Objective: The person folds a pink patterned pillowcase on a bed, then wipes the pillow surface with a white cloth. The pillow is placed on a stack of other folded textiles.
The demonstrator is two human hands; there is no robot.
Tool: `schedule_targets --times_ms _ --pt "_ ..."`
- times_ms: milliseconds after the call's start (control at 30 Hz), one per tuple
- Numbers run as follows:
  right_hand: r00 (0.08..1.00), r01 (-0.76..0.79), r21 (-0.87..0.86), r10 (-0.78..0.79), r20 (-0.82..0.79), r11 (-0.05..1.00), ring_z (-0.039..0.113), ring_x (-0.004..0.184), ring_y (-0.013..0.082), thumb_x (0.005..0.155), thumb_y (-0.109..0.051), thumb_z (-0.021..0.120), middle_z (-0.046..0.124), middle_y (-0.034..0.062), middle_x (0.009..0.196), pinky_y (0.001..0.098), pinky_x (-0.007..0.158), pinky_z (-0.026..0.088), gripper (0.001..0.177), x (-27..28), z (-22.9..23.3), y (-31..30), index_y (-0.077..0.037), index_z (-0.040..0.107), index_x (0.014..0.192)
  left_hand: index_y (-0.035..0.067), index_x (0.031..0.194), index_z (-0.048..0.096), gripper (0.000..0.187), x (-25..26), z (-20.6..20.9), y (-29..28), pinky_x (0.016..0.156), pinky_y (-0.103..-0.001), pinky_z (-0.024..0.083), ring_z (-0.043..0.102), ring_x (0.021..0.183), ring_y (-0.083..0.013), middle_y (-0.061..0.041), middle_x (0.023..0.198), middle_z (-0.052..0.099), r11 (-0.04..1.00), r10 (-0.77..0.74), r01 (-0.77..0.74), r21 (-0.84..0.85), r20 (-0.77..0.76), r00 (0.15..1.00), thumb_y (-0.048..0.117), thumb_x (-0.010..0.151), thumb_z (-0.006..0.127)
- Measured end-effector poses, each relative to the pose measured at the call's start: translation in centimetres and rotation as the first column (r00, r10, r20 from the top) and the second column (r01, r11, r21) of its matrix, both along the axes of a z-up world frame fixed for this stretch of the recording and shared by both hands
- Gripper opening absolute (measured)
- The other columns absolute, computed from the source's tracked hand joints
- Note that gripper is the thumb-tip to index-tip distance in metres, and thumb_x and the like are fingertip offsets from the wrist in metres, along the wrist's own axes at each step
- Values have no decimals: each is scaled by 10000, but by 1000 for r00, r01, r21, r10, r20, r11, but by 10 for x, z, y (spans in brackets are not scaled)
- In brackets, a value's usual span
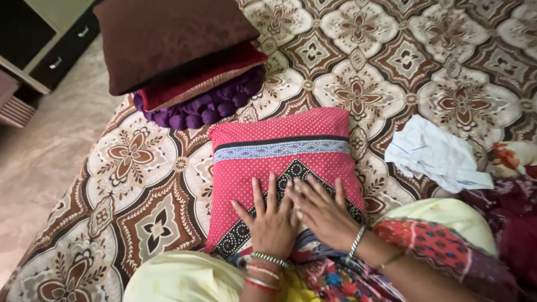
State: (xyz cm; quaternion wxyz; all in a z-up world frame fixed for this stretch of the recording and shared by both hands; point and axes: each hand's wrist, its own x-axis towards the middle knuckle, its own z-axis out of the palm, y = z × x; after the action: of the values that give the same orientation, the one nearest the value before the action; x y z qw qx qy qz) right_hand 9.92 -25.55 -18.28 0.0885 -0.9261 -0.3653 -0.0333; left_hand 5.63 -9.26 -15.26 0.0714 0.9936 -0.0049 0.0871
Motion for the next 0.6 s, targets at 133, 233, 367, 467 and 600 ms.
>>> schedule_targets --times_ms 133,233,367,467,600 --pt "968 68 -30 -59 245 997 41 1550 204 1052 -441 249 138 -34 1681 762 1087 -128 578 42 -16 6 -259 205 1599 371 1523 350 603 40 8 2 1018 -893 -65 -55 1540 -401 52 1695 61 997 49 -66 -48 -302 952 494 944 470" --pt "976 104 -39 -94 198 994 68 1537 202 1043 -437 240 167 -47 1667 779 1077 -107 584 73 -18 15 -245 218 1595 349 1545 324 623 67 17 5 995 -904 -50 -53 1521 -419 66 1684 74 999 46 -44 14 -234 971 469 950 463" --pt "983 152 -110 -139 117 982 111 1531 182 1037 -416 261 206 -52 1664 773 1105 -67 586 111 -11 25 -230 230 1591 394 1597 272 676 106 25 11 996 -901 -43 -84 1516 -418 100 1722 56 999 40 -34 26 -300 953 458 946 444" --pt "981 187 -121 -179 75 975 147 1537 177 1033 -400 277 230 -51 1670 749 1136 -35 596 137 -4 32 -223 238 1601 399 1595 258 653 137 28 15 1007 -890 -34 -86 1515 -431 83 1718 74 999 37 -25 42 -314 949 459 964 417" --pt "969 245 -135 -245 14 960 219 1510 178 1034 -391 281 273 -24 1656 712 1146 24 585 175 -3 42 -207 277 1590 390 1561 280 593 176 28 20 1042 -866 -4 27 1517 -445 29 1679 174 998 59 -48 41 -334 941 476 982 374"
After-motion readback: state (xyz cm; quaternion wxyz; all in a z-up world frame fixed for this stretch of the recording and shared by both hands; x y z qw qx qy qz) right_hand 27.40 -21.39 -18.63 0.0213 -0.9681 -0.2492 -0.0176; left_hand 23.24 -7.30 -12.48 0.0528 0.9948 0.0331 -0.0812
